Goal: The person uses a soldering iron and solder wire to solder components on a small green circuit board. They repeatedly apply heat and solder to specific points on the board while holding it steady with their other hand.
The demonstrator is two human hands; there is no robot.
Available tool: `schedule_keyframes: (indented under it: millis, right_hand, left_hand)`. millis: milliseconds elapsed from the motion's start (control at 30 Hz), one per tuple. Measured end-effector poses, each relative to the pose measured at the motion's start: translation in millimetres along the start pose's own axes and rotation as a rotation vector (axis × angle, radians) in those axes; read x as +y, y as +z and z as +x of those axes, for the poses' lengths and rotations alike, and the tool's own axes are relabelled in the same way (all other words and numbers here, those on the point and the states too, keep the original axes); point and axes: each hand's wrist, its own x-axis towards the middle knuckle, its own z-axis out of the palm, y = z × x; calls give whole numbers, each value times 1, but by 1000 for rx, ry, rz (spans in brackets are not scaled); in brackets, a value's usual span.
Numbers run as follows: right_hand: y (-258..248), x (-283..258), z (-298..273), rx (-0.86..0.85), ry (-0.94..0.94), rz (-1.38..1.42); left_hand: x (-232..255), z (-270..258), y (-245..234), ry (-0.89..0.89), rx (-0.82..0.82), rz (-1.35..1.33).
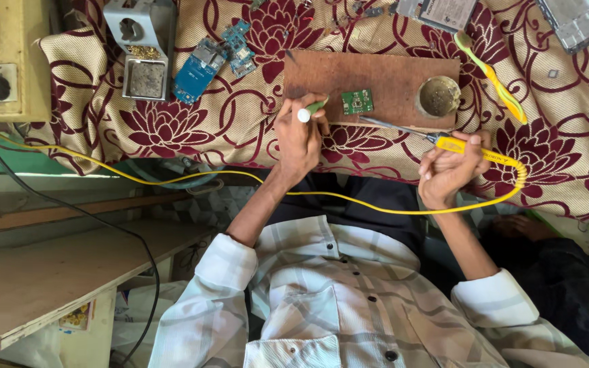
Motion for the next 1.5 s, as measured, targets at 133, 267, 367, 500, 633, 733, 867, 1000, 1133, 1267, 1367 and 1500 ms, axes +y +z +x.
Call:
schedule_keyframes:
  millis: [133, 267, 367, 500, 633, 733, 867, 1000, 1133, 1267, 1367, 1500]
  right_hand:
    - [3, 2, 1, -1, -24, -35]
    - [3, 2, 0, 11, -49, -43]
    - [2, 1, 2, 1, -45, -47]
    - [-1, -1, 1, 18, -25, -34]
    - [-2, 0, 1, 23, -31, -43]
    - [0, -1, 3, 25, -25, -32]
    - [4, 1, -1, -5, -46, -83]
    - [4, 3, -2, -7, -47, -74]
    - [1, 2, -2, -14, -15, 14]
    - [3, 3, -2, -35, -16, 27]
    - [2, 5, -1, -11, -21, 13]
    - [-1, 3, 2, 62, 26, 35]
  left_hand:
    - [2, 3, 0, 19, -29, 36]
    - [-6, -4, 4, 36, -31, 40]
    - [-14, -9, 9, 74, -5, 5]
    - [-20, -16, 9, 143, -59, 16]
    - [-21, -19, 9, 123, -59, 65]
    - [-22, -19, 10, 110, -70, 41]
    - [-25, -22, 12, 175, -51, 129]
    - [-26, -15, 25, -34, 11, -209]
    - [-11, -7, 26, -318, 34, -279]
    - [1, 9, 15, 42, 2, 73]
    - [7, 12, 13, 74, 10, 64]
    - [7, 8, 13, 98, 46, 74]
